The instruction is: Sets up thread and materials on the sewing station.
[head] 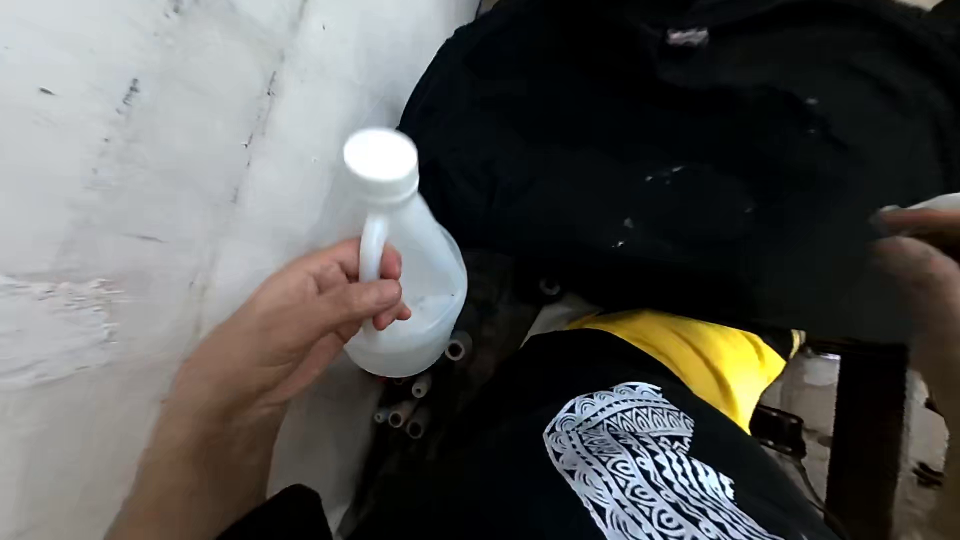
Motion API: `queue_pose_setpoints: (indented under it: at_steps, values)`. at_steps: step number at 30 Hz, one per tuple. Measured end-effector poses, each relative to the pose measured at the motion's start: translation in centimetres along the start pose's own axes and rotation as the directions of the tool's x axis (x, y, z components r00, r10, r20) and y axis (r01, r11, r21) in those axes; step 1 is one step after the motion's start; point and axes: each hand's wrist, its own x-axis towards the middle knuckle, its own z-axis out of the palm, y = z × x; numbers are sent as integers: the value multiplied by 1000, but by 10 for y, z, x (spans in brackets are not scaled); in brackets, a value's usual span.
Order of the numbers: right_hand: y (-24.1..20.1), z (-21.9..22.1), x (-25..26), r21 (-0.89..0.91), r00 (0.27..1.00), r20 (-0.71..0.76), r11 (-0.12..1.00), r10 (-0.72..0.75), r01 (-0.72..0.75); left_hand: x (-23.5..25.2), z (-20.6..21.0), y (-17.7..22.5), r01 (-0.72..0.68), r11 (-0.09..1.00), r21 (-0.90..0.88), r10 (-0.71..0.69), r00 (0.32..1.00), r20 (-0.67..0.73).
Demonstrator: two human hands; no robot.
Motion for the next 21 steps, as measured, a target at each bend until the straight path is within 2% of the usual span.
queue_pose_setpoints:
  at_steps: [2,4,7,10,12,14,17,21]
  values:
    - [-7,20,-2,-102,993,117,994,-25,37,12,-16,-38,146,989,-3,-145,985,-95]
    - [-17,42,-3,-218,968,248,976,28,27,28,-31,-81,273,962,28,-265,952,-156]
    - [-22,76,-2,-333,924,363,943,121,8,57,-46,-159,480,874,82,-442,853,-279]
    - [-13,98,-2,-389,907,391,921,158,7,82,-53,-247,609,792,51,-550,746,-375]
    - [-13,103,0,-420,907,386,907,167,12,100,-58,-302,651,758,36,-587,705,-397]
    - [-18,102,2,-462,904,385,887,186,14,114,-57,-344,662,747,-56,-615,659,-433]
    - [-24,103,-1,-506,909,381,861,172,50,129,-56,-374,634,728,-261,-669,572,-475]
    - [-27,123,-11,-493,897,431,858,95,146,127,-59,-407,599,718,-353,-689,541,-482]
